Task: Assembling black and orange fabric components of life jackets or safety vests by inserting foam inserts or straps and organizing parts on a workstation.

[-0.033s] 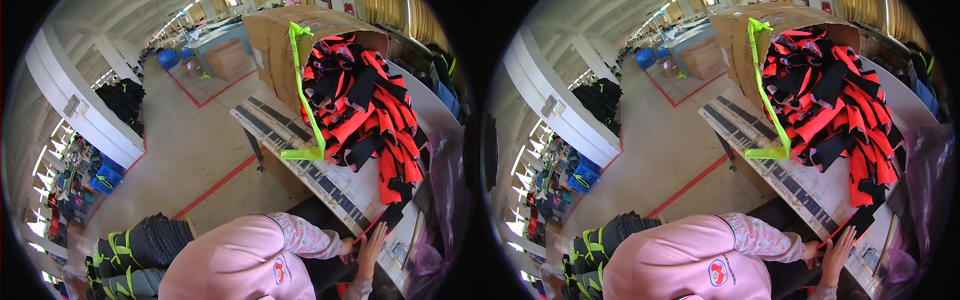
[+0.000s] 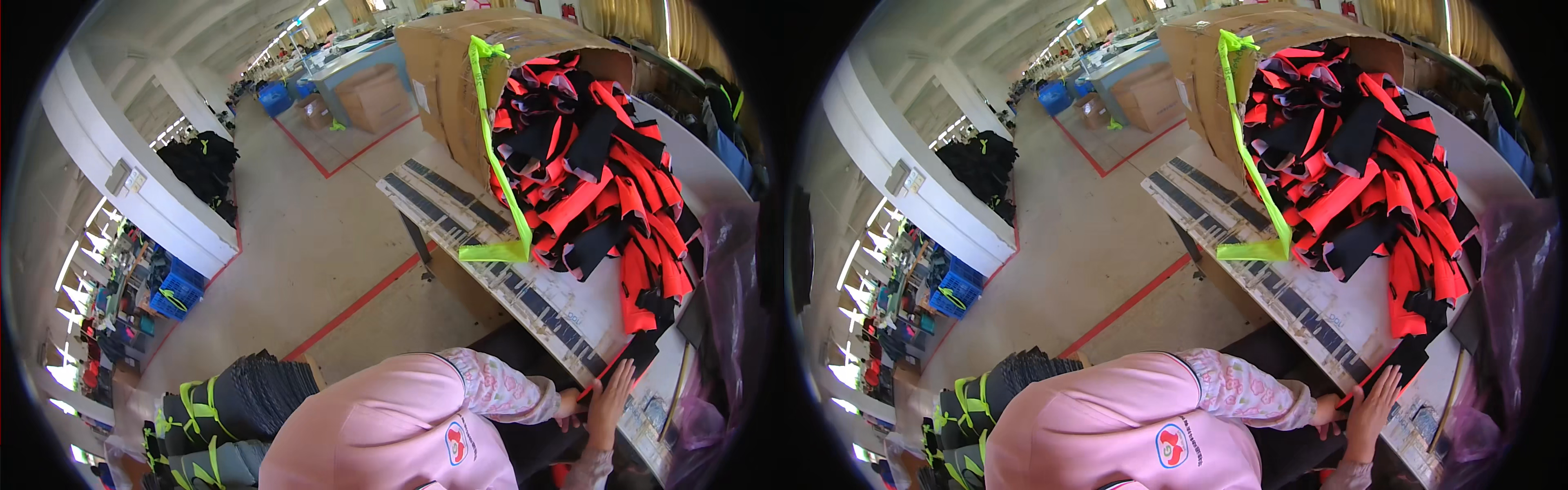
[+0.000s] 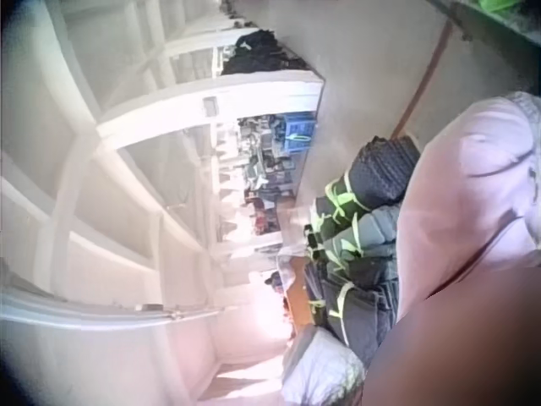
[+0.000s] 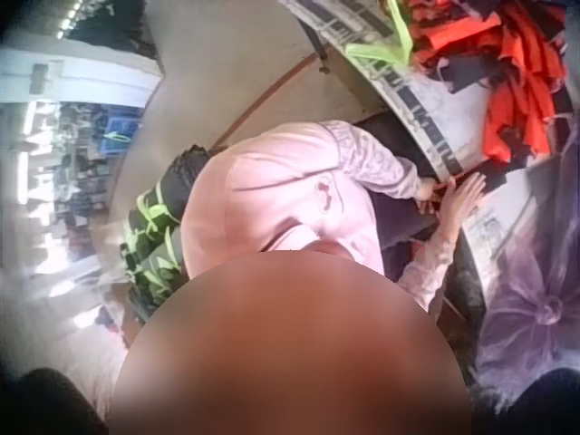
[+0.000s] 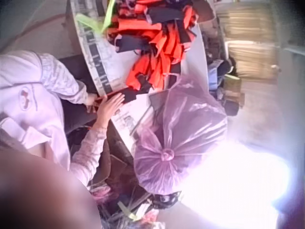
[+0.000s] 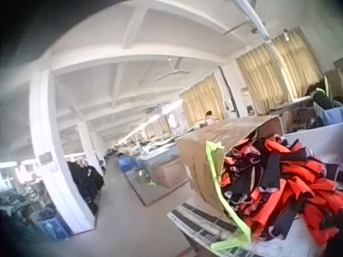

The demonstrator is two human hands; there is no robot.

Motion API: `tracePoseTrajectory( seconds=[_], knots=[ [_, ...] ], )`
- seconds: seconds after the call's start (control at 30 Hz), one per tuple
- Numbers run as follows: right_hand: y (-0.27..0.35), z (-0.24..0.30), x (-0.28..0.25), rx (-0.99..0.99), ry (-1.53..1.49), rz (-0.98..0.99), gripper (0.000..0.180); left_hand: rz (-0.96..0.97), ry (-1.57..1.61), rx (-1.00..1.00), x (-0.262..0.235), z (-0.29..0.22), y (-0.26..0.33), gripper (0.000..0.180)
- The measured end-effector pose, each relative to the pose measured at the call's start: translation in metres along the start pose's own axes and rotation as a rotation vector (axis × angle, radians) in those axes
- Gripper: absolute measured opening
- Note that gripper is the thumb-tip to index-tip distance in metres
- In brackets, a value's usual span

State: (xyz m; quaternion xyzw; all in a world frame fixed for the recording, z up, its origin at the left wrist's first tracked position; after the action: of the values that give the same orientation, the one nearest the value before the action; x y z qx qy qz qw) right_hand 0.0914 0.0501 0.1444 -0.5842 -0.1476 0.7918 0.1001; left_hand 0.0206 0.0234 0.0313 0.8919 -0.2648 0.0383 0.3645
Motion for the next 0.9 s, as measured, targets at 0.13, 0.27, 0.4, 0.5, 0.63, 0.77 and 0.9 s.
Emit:
tracePoseTrajectory(
  seconds=[0.13, 0.27, 0.4, 0.5, 0.63, 0.77, 0.9],
  knots=[
    [-0.042, -0.020, 0.021, 0.003, 0.104, -0.026, 0.067, -0.088, 0.005, 0.010, -0.006, 0.009, -0.013, 0.035],
    [-0.074, -0.047, 0.036, 0.170, 0.117, -0.022, 0.065, -0.094, -0.057, -0.002, -0.006, 0.012, -0.019, 0.034],
    [-0.093, -0.106, 0.059, 0.434, -0.034, 0.106, 0.068, 0.001, -0.078, 0.050, -0.003, 0.010, -0.011, 0.032],
    [-0.075, -0.084, 0.048, 0.213, 0.130, 0.075, 0.068, 0.005, -0.128, -0.011, -0.006, 0.010, -0.007, 0.032],
    [-0.001, -0.005, -0.006, 0.043, 0.052, 0.140, 0.058, -0.122, 0.067, -0.004, -0.009, 0.000, 0.000, 0.026],
    [0.076, 0.030, -0.057, 0.074, -0.002, 0.163, 0.052, -0.025, -0.092, -0.046, 0.000, -0.011, 0.004, 0.028],
    [0.091, 0.023, -0.065, 0.178, 0.127, -0.265, 0.030, 0.015, -0.154, 0.026, 0.022, -0.026, 0.032, 0.038]
  ],
)
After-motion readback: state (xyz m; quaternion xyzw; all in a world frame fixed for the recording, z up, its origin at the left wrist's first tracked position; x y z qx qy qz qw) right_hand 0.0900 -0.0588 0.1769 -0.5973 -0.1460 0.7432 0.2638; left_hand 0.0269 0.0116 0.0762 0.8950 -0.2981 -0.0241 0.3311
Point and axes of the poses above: each hand's wrist, its own y-axis away from the middle knuckle, its own x-axis out of the palm, z = x × y, the point moved 6 cm from there along -y, towards the middle knuckle, and after that the axes turned 11 degrees about -z, right-handed, at the moved point
